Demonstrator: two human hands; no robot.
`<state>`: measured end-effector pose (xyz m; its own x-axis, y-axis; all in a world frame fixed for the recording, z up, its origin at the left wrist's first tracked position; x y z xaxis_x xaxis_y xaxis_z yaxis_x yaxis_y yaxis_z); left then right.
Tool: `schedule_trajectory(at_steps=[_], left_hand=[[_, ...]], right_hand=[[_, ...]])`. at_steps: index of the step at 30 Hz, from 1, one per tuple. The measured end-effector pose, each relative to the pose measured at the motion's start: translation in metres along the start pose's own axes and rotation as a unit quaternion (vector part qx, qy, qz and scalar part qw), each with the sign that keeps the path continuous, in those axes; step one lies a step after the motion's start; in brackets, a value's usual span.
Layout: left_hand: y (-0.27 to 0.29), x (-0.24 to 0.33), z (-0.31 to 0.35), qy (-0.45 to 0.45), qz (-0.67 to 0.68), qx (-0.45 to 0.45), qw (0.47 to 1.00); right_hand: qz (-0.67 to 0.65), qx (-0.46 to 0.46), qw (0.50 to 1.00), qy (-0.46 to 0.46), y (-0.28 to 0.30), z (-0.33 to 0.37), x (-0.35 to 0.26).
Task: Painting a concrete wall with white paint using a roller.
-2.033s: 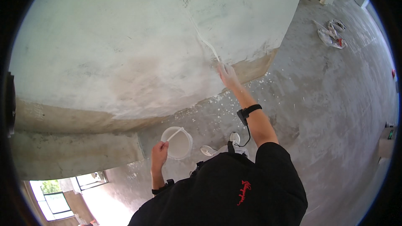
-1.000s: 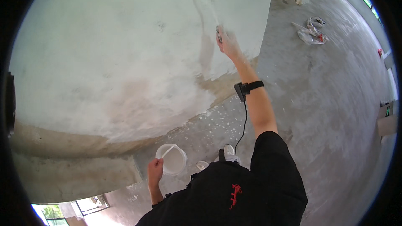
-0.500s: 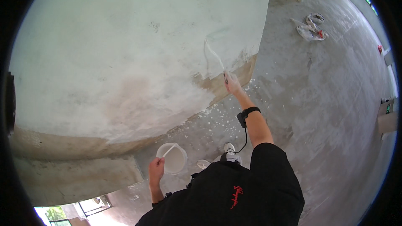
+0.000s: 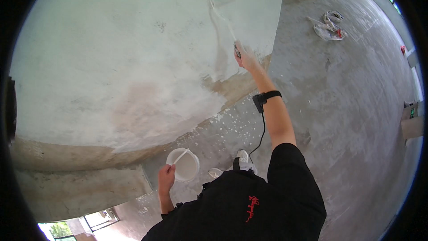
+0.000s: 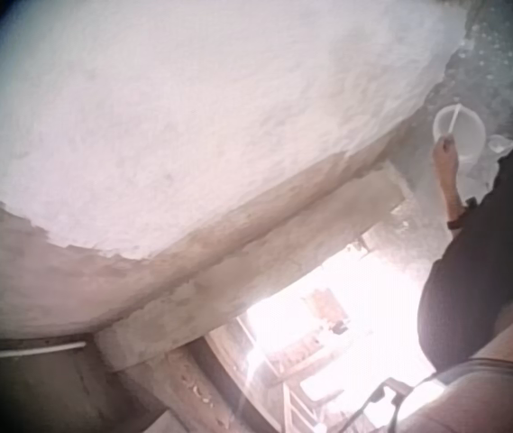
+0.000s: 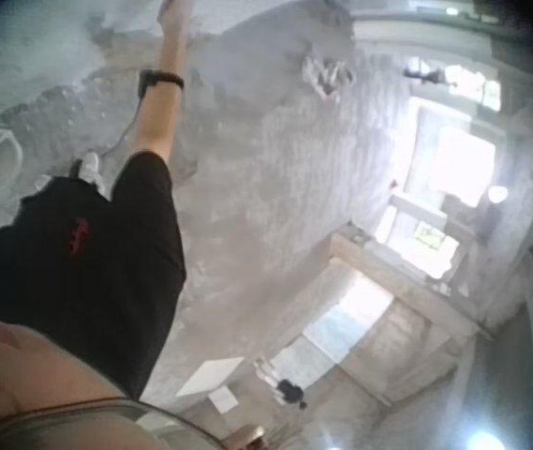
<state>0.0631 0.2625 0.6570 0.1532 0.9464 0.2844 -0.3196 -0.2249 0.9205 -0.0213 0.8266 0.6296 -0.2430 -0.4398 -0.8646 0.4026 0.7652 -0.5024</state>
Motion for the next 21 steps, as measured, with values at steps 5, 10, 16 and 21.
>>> schedule_trajectory(at_steps=[5, 10, 16, 21], left_hand=[[-0.003, -0.002, -0.005, 0.007, 0.005, -0.007, 1.000], [-0.001, 0.003, -0.007, 0.000, 0.001, -0.007, 1.000], [-0.002, 0.003, -0.004, -0.009, 0.000, -0.019, 1.000], [0.000, 0.012, -0.003, -0.040, -0.022, -0.002, 0.999]], right_hand=[[0.041, 0.034, 0.998, -0.040, 0.036, 0.037, 0.070], [0.032, 0.066, 0.986, -0.148, 0.055, 0.060, 0.105], [0.059, 0.066, 0.994, -0.061, 0.034, 0.039, 0.069], [0.003, 0.014, 1.000, -0.013, -0.008, 0.009, 0.003]])
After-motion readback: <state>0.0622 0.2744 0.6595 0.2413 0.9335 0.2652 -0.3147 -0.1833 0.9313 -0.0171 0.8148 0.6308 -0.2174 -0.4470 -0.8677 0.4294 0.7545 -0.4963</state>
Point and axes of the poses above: each hand's wrist, its own z-axis away from the middle knuckle, its own y-axis out of the back of the hand, x = y × z, the point moved 3 cm from there along -z, towards the middle knuckle, and after that the axes turned 13 degrees about -z, right-handed, at the moved point
